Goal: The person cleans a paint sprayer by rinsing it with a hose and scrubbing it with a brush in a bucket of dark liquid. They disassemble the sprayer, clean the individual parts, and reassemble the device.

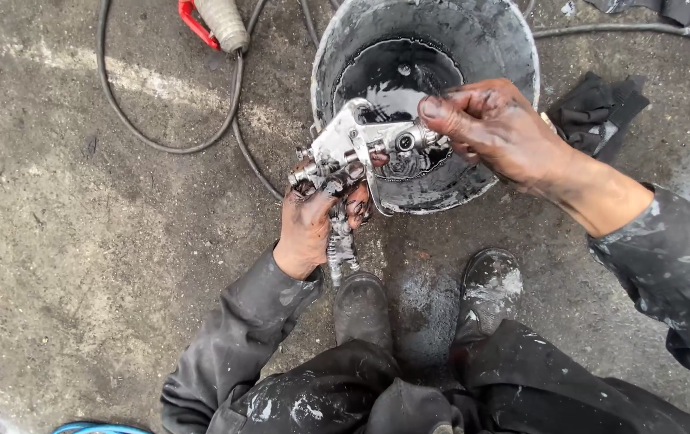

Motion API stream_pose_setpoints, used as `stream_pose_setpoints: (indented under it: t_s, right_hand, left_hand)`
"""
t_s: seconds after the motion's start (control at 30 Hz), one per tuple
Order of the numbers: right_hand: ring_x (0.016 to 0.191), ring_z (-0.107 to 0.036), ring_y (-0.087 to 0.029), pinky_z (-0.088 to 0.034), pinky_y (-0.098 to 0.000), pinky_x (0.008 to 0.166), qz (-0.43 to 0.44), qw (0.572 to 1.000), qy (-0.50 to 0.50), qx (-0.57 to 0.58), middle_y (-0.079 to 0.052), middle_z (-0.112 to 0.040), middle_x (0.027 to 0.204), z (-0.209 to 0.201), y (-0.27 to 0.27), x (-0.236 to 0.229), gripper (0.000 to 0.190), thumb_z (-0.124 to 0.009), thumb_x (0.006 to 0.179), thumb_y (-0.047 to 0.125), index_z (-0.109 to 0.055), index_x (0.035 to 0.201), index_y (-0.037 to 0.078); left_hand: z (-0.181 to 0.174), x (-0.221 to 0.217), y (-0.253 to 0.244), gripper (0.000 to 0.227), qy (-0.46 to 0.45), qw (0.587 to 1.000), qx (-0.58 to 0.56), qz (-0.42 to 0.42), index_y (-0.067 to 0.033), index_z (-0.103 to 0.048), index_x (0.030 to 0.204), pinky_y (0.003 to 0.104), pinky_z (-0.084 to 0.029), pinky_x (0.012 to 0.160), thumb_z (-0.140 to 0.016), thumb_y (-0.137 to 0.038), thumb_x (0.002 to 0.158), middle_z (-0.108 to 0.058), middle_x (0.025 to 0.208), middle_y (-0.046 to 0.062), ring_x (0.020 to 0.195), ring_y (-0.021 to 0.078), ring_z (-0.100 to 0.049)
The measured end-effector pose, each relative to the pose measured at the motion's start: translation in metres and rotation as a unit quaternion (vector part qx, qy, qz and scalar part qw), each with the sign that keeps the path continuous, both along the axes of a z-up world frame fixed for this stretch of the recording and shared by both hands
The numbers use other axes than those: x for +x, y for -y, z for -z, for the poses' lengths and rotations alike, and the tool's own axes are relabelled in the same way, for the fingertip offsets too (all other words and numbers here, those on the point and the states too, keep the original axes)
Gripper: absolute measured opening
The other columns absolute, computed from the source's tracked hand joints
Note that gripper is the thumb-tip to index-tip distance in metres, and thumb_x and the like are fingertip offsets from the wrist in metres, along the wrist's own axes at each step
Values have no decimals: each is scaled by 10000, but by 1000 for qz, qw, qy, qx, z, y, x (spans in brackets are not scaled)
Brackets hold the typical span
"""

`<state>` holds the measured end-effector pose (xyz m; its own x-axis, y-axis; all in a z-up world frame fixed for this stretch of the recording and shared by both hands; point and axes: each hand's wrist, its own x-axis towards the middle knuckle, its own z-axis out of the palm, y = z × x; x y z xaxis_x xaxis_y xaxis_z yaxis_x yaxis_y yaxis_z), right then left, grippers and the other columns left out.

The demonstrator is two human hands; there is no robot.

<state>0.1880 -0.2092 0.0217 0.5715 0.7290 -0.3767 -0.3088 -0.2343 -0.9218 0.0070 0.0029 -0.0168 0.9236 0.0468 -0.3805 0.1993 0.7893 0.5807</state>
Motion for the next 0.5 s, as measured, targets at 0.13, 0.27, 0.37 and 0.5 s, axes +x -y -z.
stream_pose_setpoints:
  t_s: [0.13, 0.27, 0.37, 0.5]
  right_hand:
    - [593, -484, -64, -409, -194, 502, -45, 980, 175, 87, -6, -593, 790, 7, 4, 0, 72, -641, 999, 123, -616, 979, 59]
    - [643, -459, -106, -394, -248, 534, -12, 964, 259, 64, -41, -553, 844, 9, -1, -4, 229, -561, 1051, 244, -602, 1028, 20]
    - [449, -404, -39, -329, -194, 331, -41, 998, 46, 14, 53, -453, 685, 14, 6, -2, 374, -479, 1012, 470, -625, 1148, 153]
    - [384, -423, -45, -294, -201, 317, 1, 992, -118, -40, -10, -608, 586, -4, 3, -7, 437, -611, 957, 494, -520, 685, 165]
  left_hand:
    - [43, -13, -4, 340, -64, 996, -65, 1, -10, -576, 1351, 248, -513, 522, -548, -111, 1028, -694, 926, 145, 697, 165, -616]
    - [6, -2, 4, 354, -1, 996, 84, 7, -65, -537, 1309, 250, -509, 560, -665, -42, 980, -663, 893, 115, 716, 160, -614]
    - [-8, 6, 5, 297, 16, 995, 98, 23, -1, -640, 1282, 215, -493, 543, -657, -58, 991, -701, 936, 105, 678, 118, -592]
    - [-18, 13, 6, 286, -9, 992, 121, 18, 5, -653, 1251, 198, -456, 494, -684, -81, 980, -706, 877, 76, 627, 87, -565]
